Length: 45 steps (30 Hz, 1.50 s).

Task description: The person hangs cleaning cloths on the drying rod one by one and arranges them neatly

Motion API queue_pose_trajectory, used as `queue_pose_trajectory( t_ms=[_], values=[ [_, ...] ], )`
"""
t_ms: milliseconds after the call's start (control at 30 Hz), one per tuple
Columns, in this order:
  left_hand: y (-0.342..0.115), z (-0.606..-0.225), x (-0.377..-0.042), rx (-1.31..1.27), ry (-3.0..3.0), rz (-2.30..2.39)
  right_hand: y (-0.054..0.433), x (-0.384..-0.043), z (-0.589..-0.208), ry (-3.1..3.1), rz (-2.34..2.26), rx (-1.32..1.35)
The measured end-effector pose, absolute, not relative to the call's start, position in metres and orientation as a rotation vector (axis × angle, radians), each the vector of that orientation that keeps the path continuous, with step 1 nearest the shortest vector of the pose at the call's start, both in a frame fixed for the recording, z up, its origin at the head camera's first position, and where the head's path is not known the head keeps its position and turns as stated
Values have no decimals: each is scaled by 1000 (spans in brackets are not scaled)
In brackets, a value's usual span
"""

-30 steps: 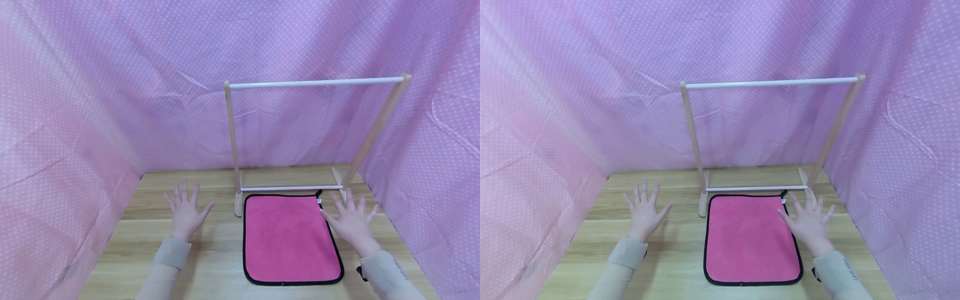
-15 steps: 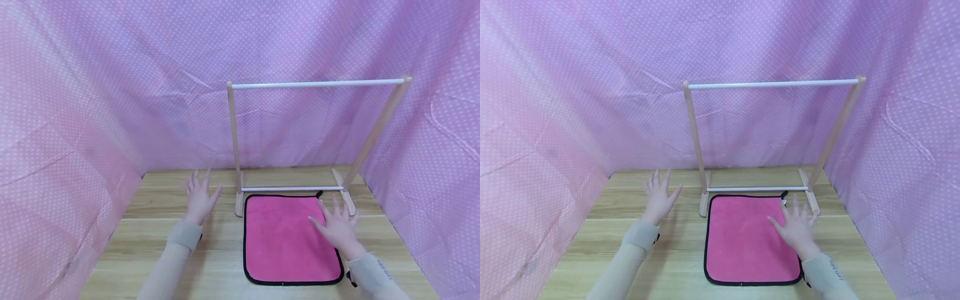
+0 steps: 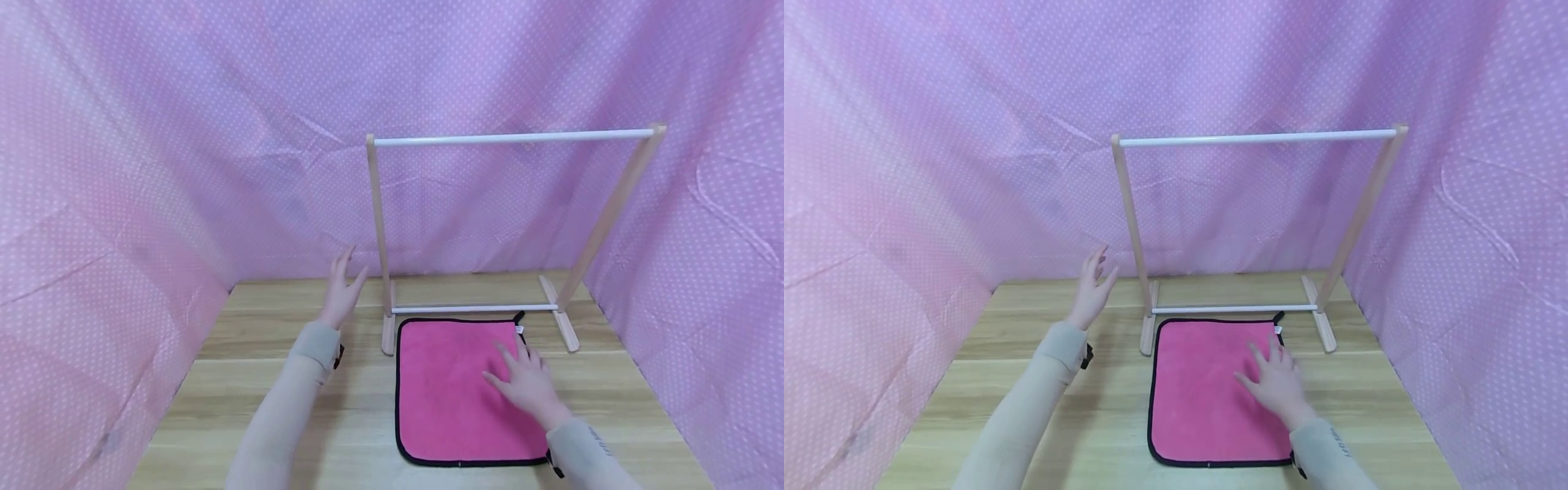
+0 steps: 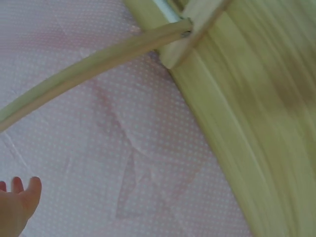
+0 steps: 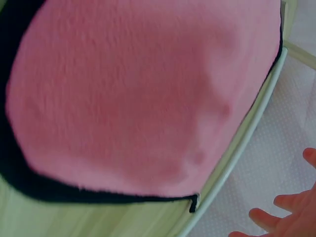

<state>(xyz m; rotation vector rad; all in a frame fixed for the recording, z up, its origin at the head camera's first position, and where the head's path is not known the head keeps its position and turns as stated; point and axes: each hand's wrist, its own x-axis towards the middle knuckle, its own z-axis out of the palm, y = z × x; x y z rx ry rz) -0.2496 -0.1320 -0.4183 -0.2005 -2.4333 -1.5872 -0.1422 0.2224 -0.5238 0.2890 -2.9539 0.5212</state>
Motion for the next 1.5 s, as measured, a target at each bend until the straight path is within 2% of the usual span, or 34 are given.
queue_pose_trajectory(
  t_ms=[200, 467, 833, 1167, 1500],
  values=[
    [-116, -402, -270, -314, -2250, -1684, 214, -144, -535, -2999, 530, 317],
    [-107, -389, -287, -304, -2236, -1751, 206, -146, -555, -3056, 587, 385],
    [-91, -374, -307, -388, -2233, -1853, 197, -155, -559, -3191, 608, 458],
    [-88, -369, -327, -366, -2110, -1908, 195, -172, -566, -3283, 611, 416],
    [-92, -372, -333, -294, -2130, -1935, 189, -177, -567, -3345, 609, 422]
  ],
)
